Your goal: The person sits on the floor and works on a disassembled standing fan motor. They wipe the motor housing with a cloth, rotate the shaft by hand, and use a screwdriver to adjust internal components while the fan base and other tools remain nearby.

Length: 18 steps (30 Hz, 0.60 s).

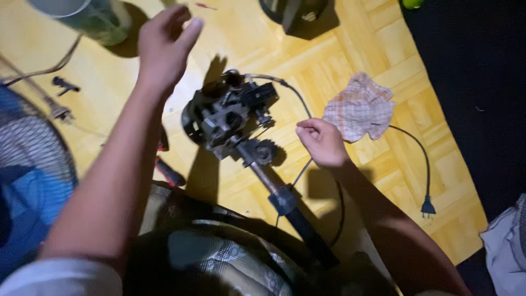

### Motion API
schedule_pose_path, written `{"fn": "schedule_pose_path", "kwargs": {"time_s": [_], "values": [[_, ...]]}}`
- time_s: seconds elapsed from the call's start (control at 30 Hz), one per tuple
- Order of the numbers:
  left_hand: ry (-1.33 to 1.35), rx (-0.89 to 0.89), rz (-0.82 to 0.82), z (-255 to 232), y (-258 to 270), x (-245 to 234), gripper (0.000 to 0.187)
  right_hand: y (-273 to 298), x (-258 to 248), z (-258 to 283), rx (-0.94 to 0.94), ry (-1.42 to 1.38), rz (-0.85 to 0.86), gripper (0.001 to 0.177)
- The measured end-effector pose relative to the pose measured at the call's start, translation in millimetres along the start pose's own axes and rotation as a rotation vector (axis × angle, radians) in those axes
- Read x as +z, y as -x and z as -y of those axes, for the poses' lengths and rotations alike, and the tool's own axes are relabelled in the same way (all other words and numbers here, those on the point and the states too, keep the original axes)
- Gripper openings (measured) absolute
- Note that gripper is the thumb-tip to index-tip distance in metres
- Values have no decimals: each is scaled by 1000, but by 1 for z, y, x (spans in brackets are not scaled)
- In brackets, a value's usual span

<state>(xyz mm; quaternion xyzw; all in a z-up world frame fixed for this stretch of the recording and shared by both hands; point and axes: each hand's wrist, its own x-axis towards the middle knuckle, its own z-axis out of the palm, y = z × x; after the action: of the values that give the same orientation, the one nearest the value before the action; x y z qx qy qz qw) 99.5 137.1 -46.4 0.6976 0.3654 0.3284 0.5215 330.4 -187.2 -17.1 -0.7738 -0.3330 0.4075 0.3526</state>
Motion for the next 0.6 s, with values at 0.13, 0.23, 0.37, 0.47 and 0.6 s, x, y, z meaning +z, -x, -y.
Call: {"fn": "schedule_pose_path", "kwargs": {"time_s": [0.13, 0.23, 0.37, 0.47, 0.6], "values": [[19, -259, -318, -31, 99, -31, 44, -7, 39, -8, 352, -317, 86, 21], [102, -531, -398, -35, 150, -24, 51, -14, 54, -18, 445, -527, 144, 23], [247, -945, -333, -26, 172, 2, 92, -23, 64, -19, 580, -633, 80, 25], [300, -989, -321, -23, 168, 16, 103, -20, 68, -12, 601, -553, -8, 27], [398, -955, -277, -29, 156, 30, 75, -4, 61, -3, 474, -544, -4, 31]]}}
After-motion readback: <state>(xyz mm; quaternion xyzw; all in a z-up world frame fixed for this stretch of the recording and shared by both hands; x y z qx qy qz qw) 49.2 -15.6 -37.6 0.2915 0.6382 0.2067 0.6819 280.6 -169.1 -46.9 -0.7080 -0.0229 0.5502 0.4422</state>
